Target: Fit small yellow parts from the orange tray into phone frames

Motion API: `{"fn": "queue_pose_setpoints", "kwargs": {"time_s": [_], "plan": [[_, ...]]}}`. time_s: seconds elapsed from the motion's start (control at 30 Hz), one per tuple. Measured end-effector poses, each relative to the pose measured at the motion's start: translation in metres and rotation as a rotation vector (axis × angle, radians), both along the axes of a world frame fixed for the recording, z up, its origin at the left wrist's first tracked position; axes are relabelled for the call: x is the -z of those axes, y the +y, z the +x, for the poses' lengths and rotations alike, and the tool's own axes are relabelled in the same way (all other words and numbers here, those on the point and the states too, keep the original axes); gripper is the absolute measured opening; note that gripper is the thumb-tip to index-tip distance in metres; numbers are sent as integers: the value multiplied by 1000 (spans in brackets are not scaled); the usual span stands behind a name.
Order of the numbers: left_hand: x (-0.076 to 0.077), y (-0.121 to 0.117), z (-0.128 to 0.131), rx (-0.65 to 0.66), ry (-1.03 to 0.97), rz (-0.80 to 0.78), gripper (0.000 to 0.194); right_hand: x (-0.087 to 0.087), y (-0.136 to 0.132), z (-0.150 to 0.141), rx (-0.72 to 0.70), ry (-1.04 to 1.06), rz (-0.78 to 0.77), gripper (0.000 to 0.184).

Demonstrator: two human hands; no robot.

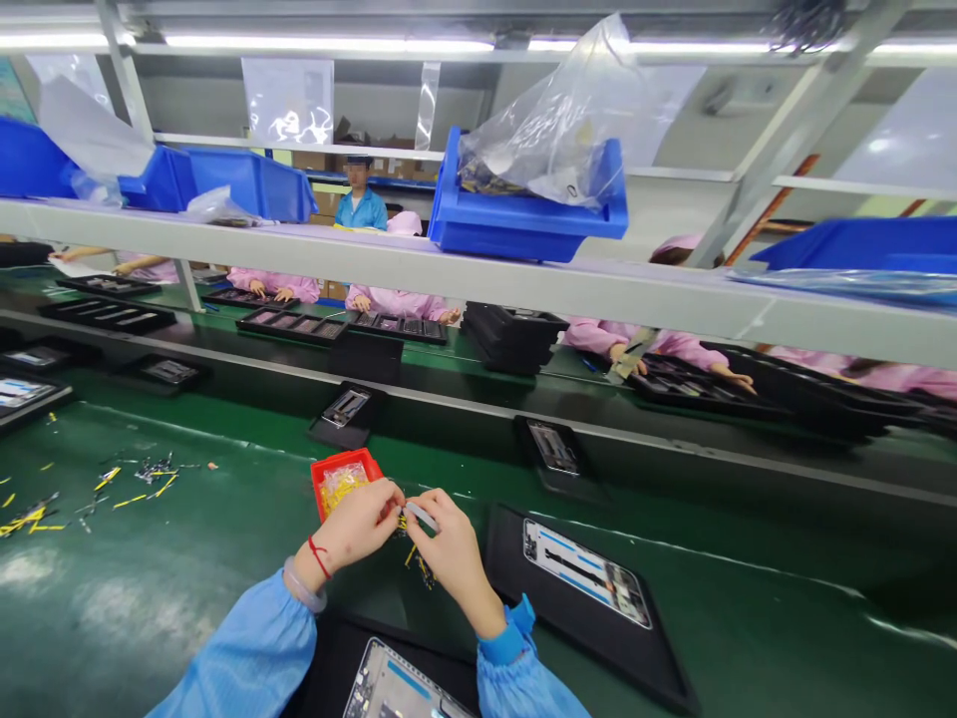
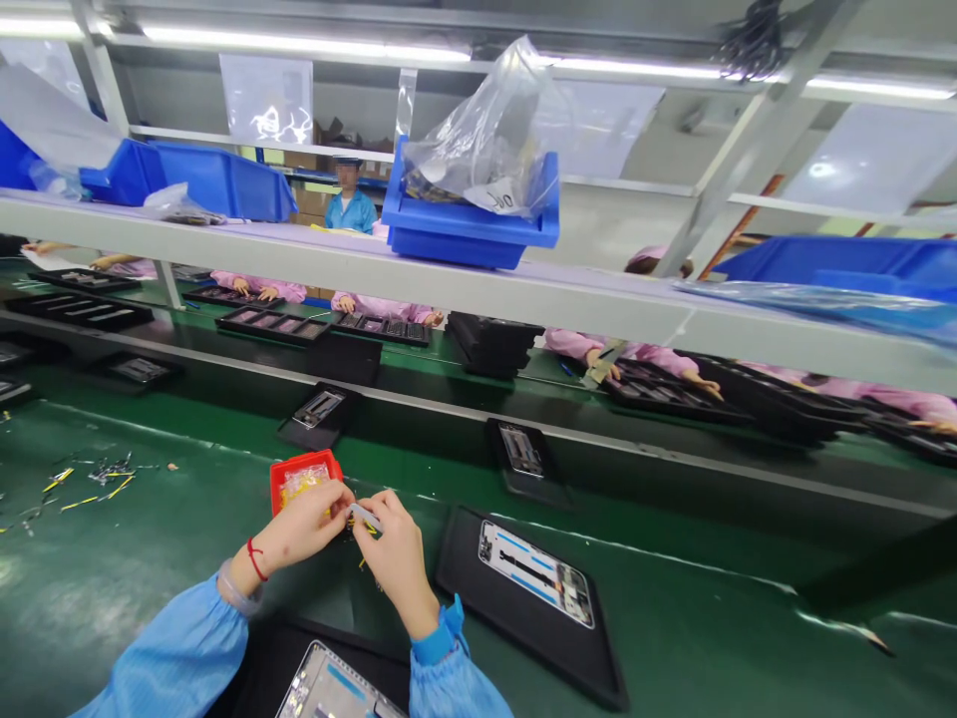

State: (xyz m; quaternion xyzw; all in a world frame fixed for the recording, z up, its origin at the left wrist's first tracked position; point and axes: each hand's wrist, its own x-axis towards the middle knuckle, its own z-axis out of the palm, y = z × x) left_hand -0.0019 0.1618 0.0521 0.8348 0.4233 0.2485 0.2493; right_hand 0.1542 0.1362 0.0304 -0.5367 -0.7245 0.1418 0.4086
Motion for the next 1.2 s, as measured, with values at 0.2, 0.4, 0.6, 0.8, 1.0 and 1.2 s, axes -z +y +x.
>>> {"fn": "queue_pose_setpoints", "kwargs": {"time_s": [0.2,0.4,0.6,0.8,1.0,1.2], "plan": [[-1,-2,2,-23,99,32,12,2,-1,3,-20,-62,-54,20],[-15,12,-34,-227,121,79,15,1,8,7,74,-2,-25,19],[-29,22,-74,-415,85,119,16,3,46,-25,109,-43,-89,17],[-31,23,-77,-369,12,101,16,10,63,-55,149,-20,-148,5],[-35,20,-65,-283,-27,70,16,3,37,-36,159,74,-155,24],[-31,-14,-44,-52,-19,159,15,3,-28,15,153,41,-167,29]]}}
